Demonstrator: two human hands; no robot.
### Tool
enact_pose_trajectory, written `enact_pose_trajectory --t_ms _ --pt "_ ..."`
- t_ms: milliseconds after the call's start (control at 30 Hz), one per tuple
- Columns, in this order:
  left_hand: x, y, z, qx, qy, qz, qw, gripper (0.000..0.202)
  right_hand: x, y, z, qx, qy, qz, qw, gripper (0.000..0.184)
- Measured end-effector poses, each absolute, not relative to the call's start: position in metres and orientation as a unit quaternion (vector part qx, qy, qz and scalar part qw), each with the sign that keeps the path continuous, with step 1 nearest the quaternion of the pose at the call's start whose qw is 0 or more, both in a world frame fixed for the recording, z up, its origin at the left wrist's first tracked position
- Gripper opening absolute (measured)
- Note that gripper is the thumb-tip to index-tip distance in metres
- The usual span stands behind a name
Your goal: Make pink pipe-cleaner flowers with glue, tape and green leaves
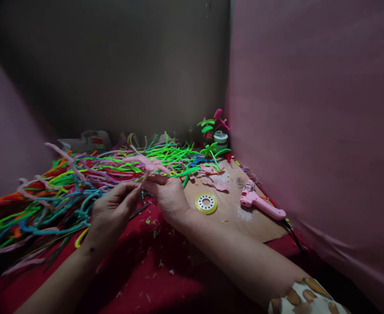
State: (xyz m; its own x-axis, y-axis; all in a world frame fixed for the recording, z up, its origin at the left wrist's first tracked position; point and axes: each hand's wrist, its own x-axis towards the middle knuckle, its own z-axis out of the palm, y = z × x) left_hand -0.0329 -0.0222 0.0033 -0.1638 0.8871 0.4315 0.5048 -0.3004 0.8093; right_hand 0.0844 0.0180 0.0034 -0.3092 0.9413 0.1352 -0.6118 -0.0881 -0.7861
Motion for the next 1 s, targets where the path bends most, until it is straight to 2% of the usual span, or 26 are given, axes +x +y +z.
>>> enact_pose_trajectory --t_ms 200,267,433,667,733,833,933,1000 --pt "-0.03 -0.02 0.003 0.577 0.54 0.551 0.269 0.013 0.086 0.021 -0.001 -0.213 -0.417 0.699 0.54 0.019" --pt "-0.031 -0.019 0.001 0.592 0.539 0.542 0.253 0.012 0.085 0.022 -0.003 -0.222 -0.408 0.693 0.552 0.016" --pt "-0.032 -0.02 -0.003 0.65 0.539 0.519 0.132 0.007 0.085 0.02 -0.002 -0.232 -0.413 0.686 0.552 0.015" --pt "-0.036 -0.007 -0.004 0.653 0.527 0.518 0.165 0.015 0.093 0.027 -0.002 -0.245 -0.485 0.657 0.522 0.019" --pt "-0.034 0.002 0.003 0.652 0.523 0.509 0.204 0.017 0.097 0.033 -0.003 -0.256 -0.488 0.648 0.525 0.023" --pt "-0.027 0.014 0.018 0.621 0.499 0.51 0.325 0.019 0.102 0.042 -0.002 -0.256 -0.49 0.625 0.551 0.027" --pt "-0.021 0.02 0.031 0.565 0.456 0.507 0.464 0.017 0.107 0.049 0.001 -0.256 -0.499 0.603 0.567 0.021" --pt "-0.02 0.02 0.035 0.547 0.43 0.496 0.519 0.019 0.109 0.051 0.002 -0.259 -0.499 0.6 0.569 0.016"
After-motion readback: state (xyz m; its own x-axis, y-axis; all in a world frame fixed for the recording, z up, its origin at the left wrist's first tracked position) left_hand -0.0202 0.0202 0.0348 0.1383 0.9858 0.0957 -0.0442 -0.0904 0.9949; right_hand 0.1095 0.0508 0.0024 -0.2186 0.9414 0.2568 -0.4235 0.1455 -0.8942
